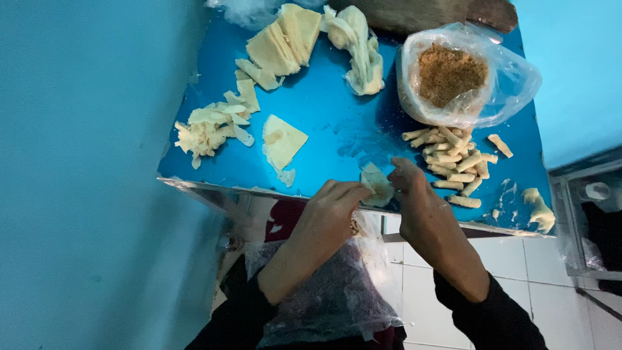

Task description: The person pinches small pieces of dough from a pile on a blue metal table and rolls each piece between their fingers into a short cylinder, adding it to a growing pile of rolled dough pieces. At the end they gather the rolled pieces in one hand and reach into a plastic-lined bowl of brown filling.

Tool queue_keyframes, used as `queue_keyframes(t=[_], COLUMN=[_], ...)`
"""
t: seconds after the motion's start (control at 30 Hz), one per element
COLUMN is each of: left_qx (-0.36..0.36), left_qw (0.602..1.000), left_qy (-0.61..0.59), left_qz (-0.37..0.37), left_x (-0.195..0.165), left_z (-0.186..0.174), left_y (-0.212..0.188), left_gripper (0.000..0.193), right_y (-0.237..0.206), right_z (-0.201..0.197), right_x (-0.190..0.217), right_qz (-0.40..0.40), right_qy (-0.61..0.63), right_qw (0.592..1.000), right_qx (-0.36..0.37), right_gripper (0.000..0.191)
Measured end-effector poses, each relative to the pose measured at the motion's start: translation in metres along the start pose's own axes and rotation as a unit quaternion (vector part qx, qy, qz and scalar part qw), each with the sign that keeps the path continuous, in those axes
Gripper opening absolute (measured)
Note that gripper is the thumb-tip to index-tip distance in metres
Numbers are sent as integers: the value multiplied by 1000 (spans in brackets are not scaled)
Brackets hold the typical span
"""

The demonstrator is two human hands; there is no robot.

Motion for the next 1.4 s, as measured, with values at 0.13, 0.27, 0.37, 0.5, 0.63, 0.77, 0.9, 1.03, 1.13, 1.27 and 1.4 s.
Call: queue_keyframes(t=[0.13,0.27,0.37,0.5,0.63,0.77,0.9,1.03,1.13,1.27,1.4], left_qx=[16,52,29,9,0,20,25,-1,34,113,100], left_qw=[998,987,983,991,986,978,975,966,991,992,989], left_qy=[21,97,114,106,154,192,185,225,120,41,82], left_qz=[51,114,138,75,66,82,117,126,57,-43,-69], left_x=[5,18,24,26,23,17,22,32,38,47,39], left_z=[-5,-6,1,12,14,18,22,24,20,8,10], left_y=[3,13,19,27,34,26,17,24,38,60,52], left_gripper=[38,22,18,12,10,15,13,11,4,4,19], right_y=[1,-6,-5,16,46,47,15,2,18,46,42], right_z=[0,0,0,0,-12,-9,7,19,16,-4,-1], right_x=[3,6,5,-4,-18,-16,-14,-19,-24,-31,-27], right_qz=[-9,-18,-67,-41,92,58,-65,-81,0,78,34], right_qy=[-20,-53,-73,-123,87,107,-35,-86,-31,184,145], right_qw=[1000,998,995,991,978,987,997,992,999,976,988], right_qx=[9,23,18,40,167,103,-2,-39,-15,84,41], right_gripper=[60,63,70,72,84,73,69,62,61,71,67])
Point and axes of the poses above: each hand's wrist, its own y-axis towards the middle knuckle, its own z-axis out of the palm, x = y × z, the point moved 1 cm from there along y, towards the middle knuckle, and after that the axes turned 5 degrees about x, right-handed, at the moved point
